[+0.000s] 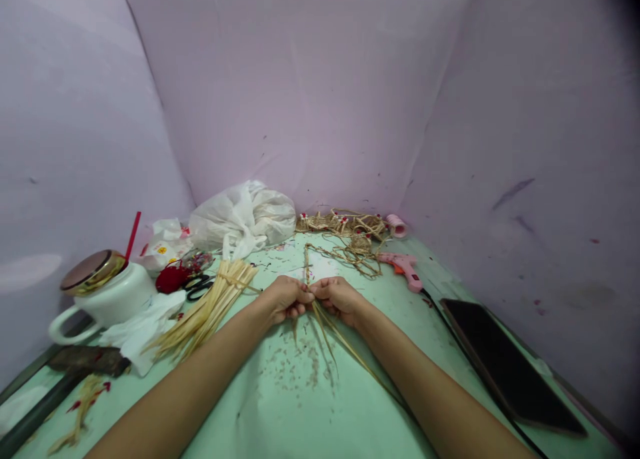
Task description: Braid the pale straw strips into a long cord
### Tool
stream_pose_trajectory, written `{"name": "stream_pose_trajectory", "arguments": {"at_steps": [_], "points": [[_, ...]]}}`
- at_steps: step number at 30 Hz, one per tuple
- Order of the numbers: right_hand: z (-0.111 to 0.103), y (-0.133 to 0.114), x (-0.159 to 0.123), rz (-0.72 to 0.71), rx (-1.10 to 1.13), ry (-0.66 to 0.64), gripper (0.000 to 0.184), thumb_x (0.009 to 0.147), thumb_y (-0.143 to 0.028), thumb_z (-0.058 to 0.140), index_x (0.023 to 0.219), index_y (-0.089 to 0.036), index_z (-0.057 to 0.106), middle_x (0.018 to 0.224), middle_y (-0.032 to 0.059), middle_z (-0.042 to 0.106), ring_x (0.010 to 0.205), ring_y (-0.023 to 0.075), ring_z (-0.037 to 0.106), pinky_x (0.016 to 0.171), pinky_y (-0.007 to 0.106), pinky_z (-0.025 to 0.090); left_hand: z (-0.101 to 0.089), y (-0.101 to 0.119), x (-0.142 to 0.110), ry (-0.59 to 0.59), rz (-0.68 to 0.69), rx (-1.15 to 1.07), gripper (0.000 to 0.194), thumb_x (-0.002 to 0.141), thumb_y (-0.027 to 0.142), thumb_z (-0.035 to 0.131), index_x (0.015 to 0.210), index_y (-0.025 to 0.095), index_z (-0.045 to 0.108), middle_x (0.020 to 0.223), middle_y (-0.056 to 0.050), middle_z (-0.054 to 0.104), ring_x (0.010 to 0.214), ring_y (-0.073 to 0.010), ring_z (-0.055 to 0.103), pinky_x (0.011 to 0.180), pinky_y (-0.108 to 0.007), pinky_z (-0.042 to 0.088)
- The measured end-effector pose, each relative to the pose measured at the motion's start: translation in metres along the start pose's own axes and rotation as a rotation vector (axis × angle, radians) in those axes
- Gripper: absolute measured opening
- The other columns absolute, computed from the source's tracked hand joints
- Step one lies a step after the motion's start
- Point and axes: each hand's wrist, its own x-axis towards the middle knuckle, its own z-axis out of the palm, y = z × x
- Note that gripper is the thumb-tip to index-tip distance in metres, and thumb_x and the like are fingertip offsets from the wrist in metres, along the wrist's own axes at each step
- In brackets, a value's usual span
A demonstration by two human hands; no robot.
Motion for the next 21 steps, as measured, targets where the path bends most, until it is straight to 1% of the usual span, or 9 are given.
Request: {"name": "stream_pose_trajectory", "arguments": {"at_steps": [2,3,5,9,12,16,19,21], "points": [[0.001,-0.001,-0.001,0.005,-0.006,0.006,0.007,0.062,-0.017,0.055,0.056,-0.014,0.051,0.033,-0.0080,0.035,0.030,0.0026,0.022,0.034,0.018,0.012,-0.002,0.001,-0.001,-0.067,-0.026,-0.050,0.010,0.058,0.014,0.059,0.060,0.012,0.050,0.045,0.001,0.051,0.036,-0.0055,0.042,0.035,-0.016,0.029],[0.001,-0.001,-0.001,0.006,-0.008,0.002,0.009,0.062,-0.018,0.055,0.056,-0.014,0.050,0.032,-0.0082,0.034,0.030,0.0026,0.021,0.034,0.018,0.012,-0.004,0.001,-0.001,-0.078,-0.027,-0.058,0.010,0.058,0.014,0.060,0.059,0.011,0.051,0.046,0.001,0.051,0.036,-0.0059,0.044,0.035,-0.016,0.032],[0.001,-0.001,-0.002,0.000,-0.010,-0.019,0.012,0.062,-0.020,0.056,0.054,-0.014,0.050,0.032,-0.0082,0.033,0.030,0.0024,0.020,0.034,0.019,0.011,-0.006,-0.001,0.000,-0.044,-0.007,-0.043,0.011,0.058,0.015,0.060,0.056,0.011,0.050,0.042,0.002,0.048,0.035,-0.0068,0.043,0.034,-0.017,0.032],[-0.001,0.001,-0.002,-0.023,-0.008,-0.056,0.015,0.063,-0.022,0.056,0.052,-0.014,0.051,0.032,-0.0074,0.034,0.031,0.0026,0.020,0.035,0.020,0.010,-0.003,-0.005,0.000,0.088,0.044,0.059,0.014,0.060,0.017,0.055,0.050,0.014,0.046,0.036,0.003,0.042,0.029,-0.0067,0.035,0.029,-0.018,0.023],[-0.003,0.001,-0.002,-0.052,-0.005,-0.098,0.015,0.062,-0.023,0.056,0.052,-0.013,0.052,0.033,-0.0074,0.034,0.032,0.0027,0.020,0.037,0.020,0.009,0.002,-0.004,-0.002,0.146,0.068,0.093,0.012,0.058,0.016,0.054,0.050,0.015,0.045,0.034,0.006,0.037,0.027,-0.0053,0.029,0.029,-0.018,0.015],[-0.006,0.000,-0.003,-0.059,0.000,-0.147,0.011,0.059,-0.022,0.058,0.054,-0.012,0.056,0.034,-0.0075,0.034,0.034,0.0030,0.019,0.039,0.021,0.009,0.005,-0.002,-0.005,0.163,0.125,0.067,0.005,0.056,0.014,0.051,0.052,0.014,0.050,0.035,0.007,0.033,0.027,-0.0034,0.022,0.030,-0.018,0.012],[-0.005,-0.001,-0.003,-0.044,-0.039,-0.114,0.009,0.059,-0.020,0.056,0.054,-0.013,0.057,0.034,-0.0075,0.034,0.034,0.0035,0.020,0.039,0.021,0.009,0.004,-0.002,-0.005,0.162,0.114,0.082,0.005,0.055,0.014,0.050,0.051,0.013,0.052,0.034,0.007,0.030,0.028,-0.0034,0.020,0.032,-0.019,0.012],[-0.003,-0.002,-0.004,-0.045,-0.084,-0.093,0.009,0.059,-0.020,0.054,0.053,-0.013,0.057,0.034,-0.0072,0.034,0.034,0.0038,0.021,0.038,0.021,0.010,0.003,-0.003,-0.004,0.138,0.110,0.090,0.007,0.055,0.015,0.049,0.050,0.013,0.053,0.034,0.007,0.028,0.029,-0.0036,0.020,0.033,-0.019,0.012]]}}
